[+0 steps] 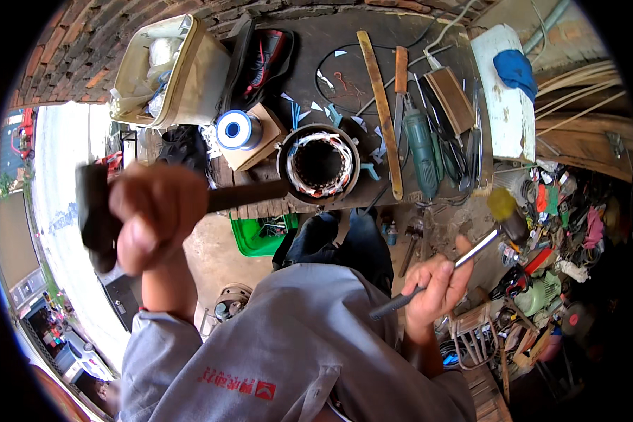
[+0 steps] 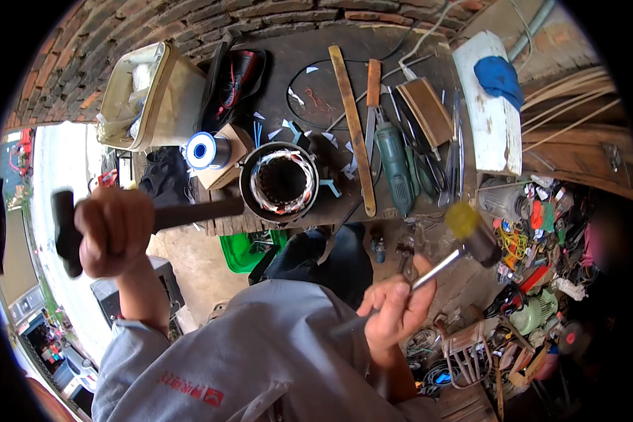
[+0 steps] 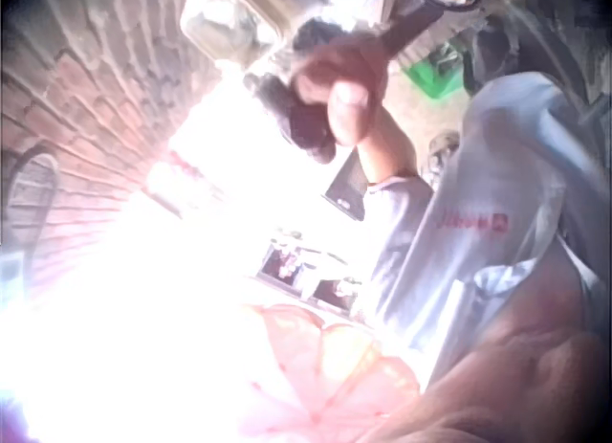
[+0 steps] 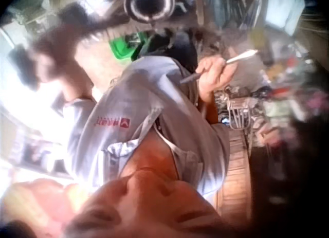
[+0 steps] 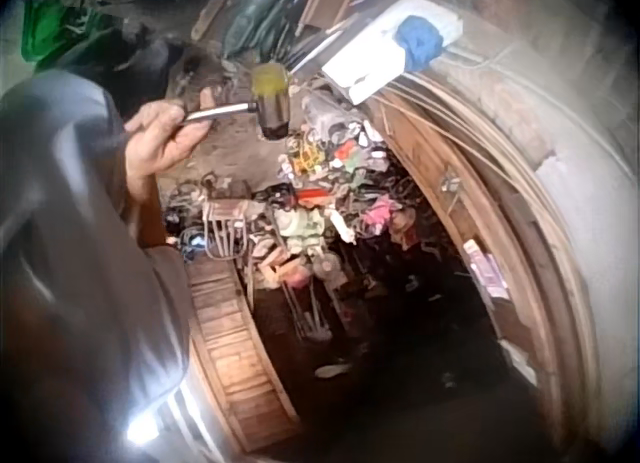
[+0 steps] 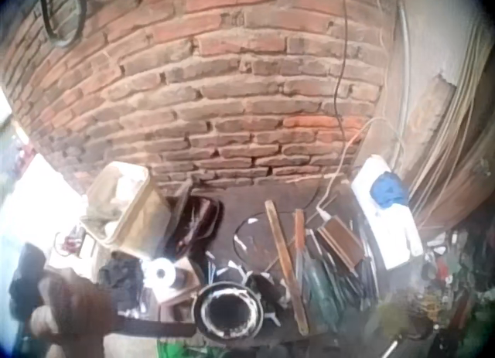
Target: The person uses a hammer and a metal rod to repeatedly strike the interior of a cylindrical motor stator placed on a workbench. They adjust the position of the stator and the rod between strikes to work on different sections of the component.
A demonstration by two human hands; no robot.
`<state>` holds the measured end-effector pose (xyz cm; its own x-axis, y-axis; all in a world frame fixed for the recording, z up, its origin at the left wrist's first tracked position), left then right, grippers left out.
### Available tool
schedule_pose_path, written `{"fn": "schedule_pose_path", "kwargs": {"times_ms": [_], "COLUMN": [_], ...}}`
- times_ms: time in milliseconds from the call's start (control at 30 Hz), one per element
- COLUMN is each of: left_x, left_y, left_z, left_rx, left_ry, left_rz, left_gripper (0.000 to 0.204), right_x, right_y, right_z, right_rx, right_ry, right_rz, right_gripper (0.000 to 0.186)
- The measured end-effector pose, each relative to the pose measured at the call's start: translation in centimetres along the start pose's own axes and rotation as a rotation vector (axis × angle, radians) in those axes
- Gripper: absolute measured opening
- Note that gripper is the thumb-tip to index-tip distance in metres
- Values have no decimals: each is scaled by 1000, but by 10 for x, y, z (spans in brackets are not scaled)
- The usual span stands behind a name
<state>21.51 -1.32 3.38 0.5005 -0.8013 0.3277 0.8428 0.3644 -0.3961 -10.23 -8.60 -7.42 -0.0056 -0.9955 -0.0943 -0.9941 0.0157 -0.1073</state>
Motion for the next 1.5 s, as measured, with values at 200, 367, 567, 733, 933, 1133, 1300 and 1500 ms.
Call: {"fn": "schedule_pose_path", "kwargs": {"times_ms": [200, 367, 567, 733, 933, 1133, 1300, 1500], "left_x": [-88, -129, -136, -110, -98, -103, -92, -98], "left_y": [48, 40, 18, -17, -62, -108, -107, -117], "left_z": [-11, -34, -44, -43, -85, -116, -117, -127], "left_rx": [118, 191, 292, 21, -251, -143, 203, 159], "left_ry": [190, 293, 275, 257, 159, 246, 283, 295], "left_rz": [369, 471, 382, 278, 270, 440, 307, 277], "left_gripper": [39, 40, 39, 36, 31, 34, 34, 34], "right_x": [-8, -2, 12, 24, 35, 44, 55, 73], "right_y": [8, -1, -7, -11, -50, -39, -26, -26], "right_z": [10, 11, 14, 15, 2, 9, 25, 24], "right_rx": [-101, -193, -268, -338, -255, -481, -280, -332], "right_ry": [-34, 14, 95, 124, 149, -56, -228, -174], "right_rz": [-83, -193, -351, -560, -889, -1117, -1029, -1081], "right_gripper": [39, 23, 20, 25, 52, 43, 41, 43]}}
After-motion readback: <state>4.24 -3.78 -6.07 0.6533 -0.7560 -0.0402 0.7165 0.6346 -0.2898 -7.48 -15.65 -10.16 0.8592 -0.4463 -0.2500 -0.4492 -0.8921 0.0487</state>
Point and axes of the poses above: each hand's wrist, its own x-axis towards the middle knuckle, its own y-axis out of the back of the hand, z = x × y, the point moved 5 cm from there along x, towards the middle knuckle, and after that the axes turned 12 degrees about z, right-handed, at the moved point
